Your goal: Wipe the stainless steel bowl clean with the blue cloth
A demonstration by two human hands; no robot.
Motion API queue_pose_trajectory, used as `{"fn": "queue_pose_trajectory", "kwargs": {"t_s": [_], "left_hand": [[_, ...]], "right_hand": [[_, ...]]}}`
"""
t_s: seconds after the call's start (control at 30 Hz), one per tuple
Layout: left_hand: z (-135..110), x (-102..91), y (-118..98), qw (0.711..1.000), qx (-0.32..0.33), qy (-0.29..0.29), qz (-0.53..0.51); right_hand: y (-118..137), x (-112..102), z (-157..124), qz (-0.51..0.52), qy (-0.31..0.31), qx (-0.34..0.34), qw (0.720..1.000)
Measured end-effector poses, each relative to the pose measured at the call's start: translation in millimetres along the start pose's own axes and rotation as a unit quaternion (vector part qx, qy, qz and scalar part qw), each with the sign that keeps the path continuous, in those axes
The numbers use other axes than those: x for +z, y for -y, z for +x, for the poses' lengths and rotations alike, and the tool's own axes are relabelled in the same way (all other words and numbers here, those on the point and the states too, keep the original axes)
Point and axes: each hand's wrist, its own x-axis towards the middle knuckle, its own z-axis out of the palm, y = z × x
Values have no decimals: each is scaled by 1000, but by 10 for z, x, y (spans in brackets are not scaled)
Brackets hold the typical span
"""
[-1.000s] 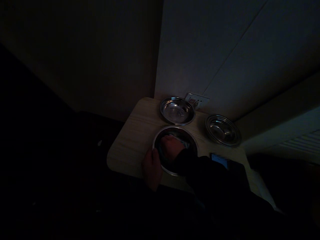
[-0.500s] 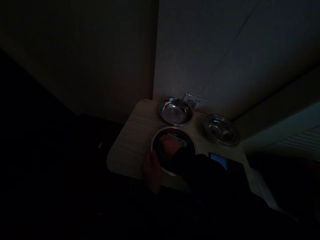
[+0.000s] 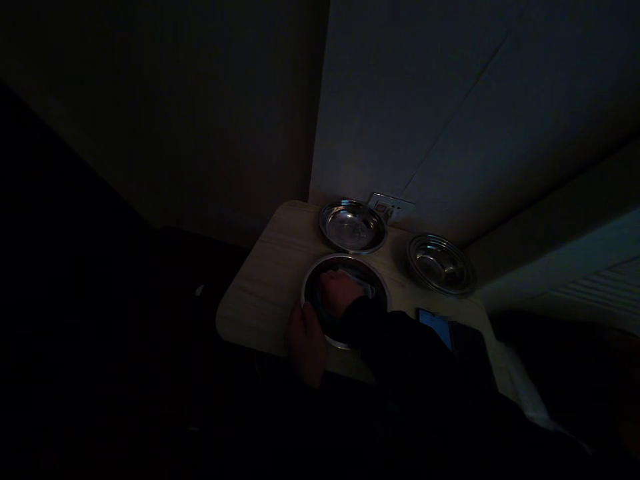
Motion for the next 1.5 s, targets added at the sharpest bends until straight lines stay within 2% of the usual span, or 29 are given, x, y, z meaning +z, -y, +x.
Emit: {"fn": "queue_pose_trajectory", "kwargs": {"t_s": [0.2, 0.33, 0.47, 0.73, 0.93, 1.0, 1.13, 1.27, 1.37, 1.5], "left_hand": [[-32, 17, 20, 999, -12, -31, -20], [-65, 5, 27, 1000, -9, -2, -22], [-53, 0, 13, 1000, -13, -10, -4], [-50, 26, 28, 999, -15, -39, -14], [-104, 2, -5, 999, -13, -19, -32], [-131, -14, -16, 998, -34, -13, -48], [-250, -78, 0, 989, -105, 46, -96], [-325, -204, 20, 982, -125, 87, -109], [-187, -285, -13, 992, -92, 60, -56], [187, -278, -61, 998, -41, 46, -26]], "right_hand": [[60, 39, -294, 11, 41, -77, 996], [-3, 8, -105, 9, 29, -46, 999], [-9, -24, 72, 2, -4, -1, 1000], [42, 74, -273, 26, 33, -85, 995], [-14, 27, 59, 22, -25, -25, 999], [-68, -29, 117, 21, -49, 2, 999], [-241, -203, -43, 31, -86, 34, 995], [-381, -386, -363, 45, -122, 30, 991], [-389, -402, -521, 51, -142, 3, 989], [-315, -258, -570, 50, -100, -41, 993]]}}
